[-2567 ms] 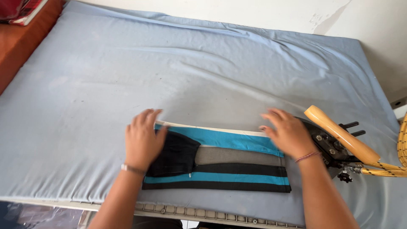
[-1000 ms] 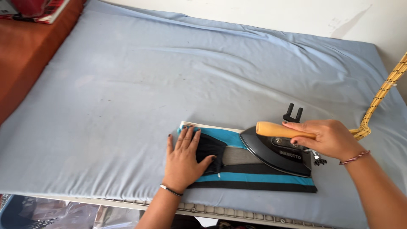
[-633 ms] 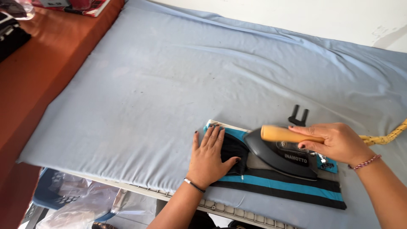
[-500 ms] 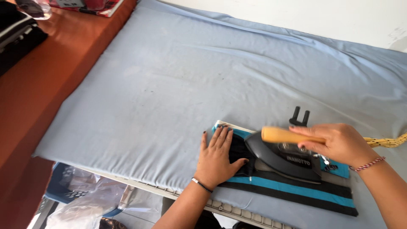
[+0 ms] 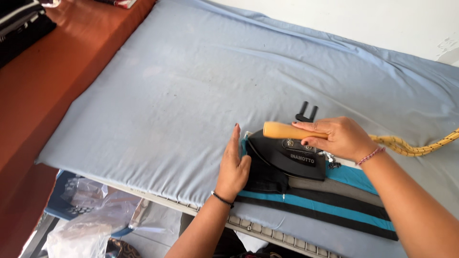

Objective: The person irons a striped tank top on an ironing board, smoothing the fabric with a steam iron. They then fold the tank top and place it aside. Next, they iron a pair of beige shorts, folding them after ironing. Finally, they pick up a light blue garment and begin to unfold it.

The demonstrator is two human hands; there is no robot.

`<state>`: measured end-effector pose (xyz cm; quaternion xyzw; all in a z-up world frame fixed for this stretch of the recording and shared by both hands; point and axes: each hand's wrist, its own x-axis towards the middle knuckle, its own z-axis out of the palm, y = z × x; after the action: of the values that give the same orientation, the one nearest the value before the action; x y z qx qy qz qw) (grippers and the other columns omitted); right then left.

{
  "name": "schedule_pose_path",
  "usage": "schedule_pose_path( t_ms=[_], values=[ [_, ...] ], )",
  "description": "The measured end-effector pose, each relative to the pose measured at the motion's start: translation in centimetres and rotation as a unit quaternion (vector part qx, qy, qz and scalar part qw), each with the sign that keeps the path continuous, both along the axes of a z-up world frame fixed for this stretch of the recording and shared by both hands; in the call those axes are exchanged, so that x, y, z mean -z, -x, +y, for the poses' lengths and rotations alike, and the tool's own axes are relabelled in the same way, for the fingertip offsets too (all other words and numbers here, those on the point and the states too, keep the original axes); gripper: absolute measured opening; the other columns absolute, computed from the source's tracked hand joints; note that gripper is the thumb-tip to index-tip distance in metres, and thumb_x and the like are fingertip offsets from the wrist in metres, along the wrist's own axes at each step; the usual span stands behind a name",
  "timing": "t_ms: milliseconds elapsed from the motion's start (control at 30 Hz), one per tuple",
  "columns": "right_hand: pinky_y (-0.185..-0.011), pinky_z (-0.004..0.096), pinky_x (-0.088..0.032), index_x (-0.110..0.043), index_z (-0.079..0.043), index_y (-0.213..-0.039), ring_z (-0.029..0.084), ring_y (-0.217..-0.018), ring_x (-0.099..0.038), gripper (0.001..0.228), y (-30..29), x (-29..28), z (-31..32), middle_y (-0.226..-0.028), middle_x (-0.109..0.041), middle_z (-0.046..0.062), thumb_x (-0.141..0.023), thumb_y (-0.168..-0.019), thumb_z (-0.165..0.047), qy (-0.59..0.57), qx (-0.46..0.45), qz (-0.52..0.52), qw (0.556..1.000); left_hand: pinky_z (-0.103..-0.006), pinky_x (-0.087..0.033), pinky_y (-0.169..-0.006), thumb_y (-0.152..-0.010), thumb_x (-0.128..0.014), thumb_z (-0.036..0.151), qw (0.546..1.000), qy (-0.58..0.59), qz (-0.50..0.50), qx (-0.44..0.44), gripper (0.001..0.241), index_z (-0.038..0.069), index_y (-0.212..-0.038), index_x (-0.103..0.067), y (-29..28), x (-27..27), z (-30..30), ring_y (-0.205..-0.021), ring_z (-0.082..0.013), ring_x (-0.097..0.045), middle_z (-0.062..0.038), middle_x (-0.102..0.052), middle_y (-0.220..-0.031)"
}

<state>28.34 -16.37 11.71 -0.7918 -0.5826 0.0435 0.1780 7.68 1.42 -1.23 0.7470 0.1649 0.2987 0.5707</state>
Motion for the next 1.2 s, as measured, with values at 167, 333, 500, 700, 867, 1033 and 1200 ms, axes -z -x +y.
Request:
schedule_pose_path(
  t_ms=[167, 333, 500, 700, 867, 1033, 1200],
  values=[
    [-0.059, 0.031, -0.056, -0.075, -0.034, -0.120, 0.016, -0.063, -0.071, 0.044, -0.4, 0.0, -0.1, -0.082, -0.079, -0.004, -0.078, -0.077, -0.040, 0.057, -0.026, 0.022, 0.998, -0.0449, -0.032, -0.121, -0.082, -0.049, -0.004, 0.997, 0.061, -0.045, -0.018, 0.071, 0.002, -0.151, -0.039, 0.4, -0.8, 0.0, -0.148, -0.0381, -0.042, -0.025, -0.045, -0.156],
    [-0.062, 0.033, -0.056, -0.074, -0.031, -0.126, 0.019, -0.065, -0.069, 0.046, 0.7, 0.5, 0.6, -0.086, -0.078, -0.001, -0.078, -0.080, -0.035, 0.021, 0.058, -0.026, 0.998, -0.0563, -0.034, -0.110, -0.071, -0.077, 0.017, 0.964, -0.265, 0.001, -0.009, 0.027, 0.009, -0.097, -0.072, 3.6, -2.7, -2.0, -0.126, -0.0359, -0.052, -0.016, -0.059, -0.131],
    [-0.069, 0.027, -0.059, -0.072, -0.026, -0.127, 0.012, -0.076, -0.075, 0.046, 0.3, 0.7, 0.6, -0.097, -0.080, -0.002, -0.078, -0.082, -0.031, -0.027, 0.017, 0.056, 0.998, -0.0588, -0.034, -0.115, -0.083, -0.078, 0.020, 0.919, -0.390, 0.050, 0.027, 0.011, 0.016, -0.093, -0.074, 5.6, -1.8, -2.9, -0.117, -0.0230, -0.058, 0.000, -0.065, -0.115],
    [-0.070, 0.026, -0.058, -0.072, -0.028, -0.128, 0.013, -0.075, -0.075, 0.048, 0.1, 0.7, 0.5, -0.096, -0.081, -0.001, -0.080, -0.081, -0.031, 0.030, 0.063, 0.031, 0.997, -0.0604, -0.034, -0.112, -0.080, -0.076, 0.020, 0.903, -0.429, 0.017, 0.032, 0.016, 0.013, -0.094, -0.072, 5.4, -0.8, -2.9, -0.114, -0.0214, -0.060, 0.000, -0.066, -0.110],
    [-0.073, 0.025, -0.060, -0.071, -0.026, -0.129, 0.011, -0.080, -0.077, 0.047, 0.1, 1.0, 0.5, -0.100, -0.080, -0.001, -0.078, -0.083, -0.029, 0.013, 0.036, 0.057, 0.998, -0.0570, -0.037, -0.120, -0.088, -0.075, 0.016, 0.886, -0.454, 0.090, 0.017, 0.006, 0.019, -0.093, -0.072, 5.2, -0.5, -3.0, -0.112, -0.0172, -0.061, 0.004, -0.065, -0.100],
    [-0.075, 0.024, -0.060, -0.071, -0.025, -0.129, 0.009, -0.085, -0.078, 0.046, -0.2, 0.8, 0.6, -0.105, -0.080, -0.003, -0.076, -0.083, -0.028, 0.013, 0.041, 0.088, 0.995, -0.0585, -0.036, -0.108, -0.080, -0.072, 0.019, 0.912, -0.409, 0.025, 0.027, 0.018, 0.014, -0.097, -0.072, 4.8, -1.0, -3.1, -0.107, -0.0227, -0.060, -0.001, -0.064, -0.099],
    [-0.075, 0.024, -0.060, -0.072, -0.026, -0.129, 0.010, -0.083, -0.078, 0.045, 0.1, 1.0, 0.4, -0.103, -0.081, -0.001, -0.077, -0.084, -0.029, 0.024, 0.049, 0.061, 0.997, -0.0555, -0.039, -0.113, -0.086, -0.066, 0.011, 0.876, -0.477, 0.060, 0.039, 0.008, 0.016, -0.091, -0.070, 4.9, -1.4, -3.4, -0.099, -0.0207, -0.061, 0.000, -0.061, -0.092]
  ],
)
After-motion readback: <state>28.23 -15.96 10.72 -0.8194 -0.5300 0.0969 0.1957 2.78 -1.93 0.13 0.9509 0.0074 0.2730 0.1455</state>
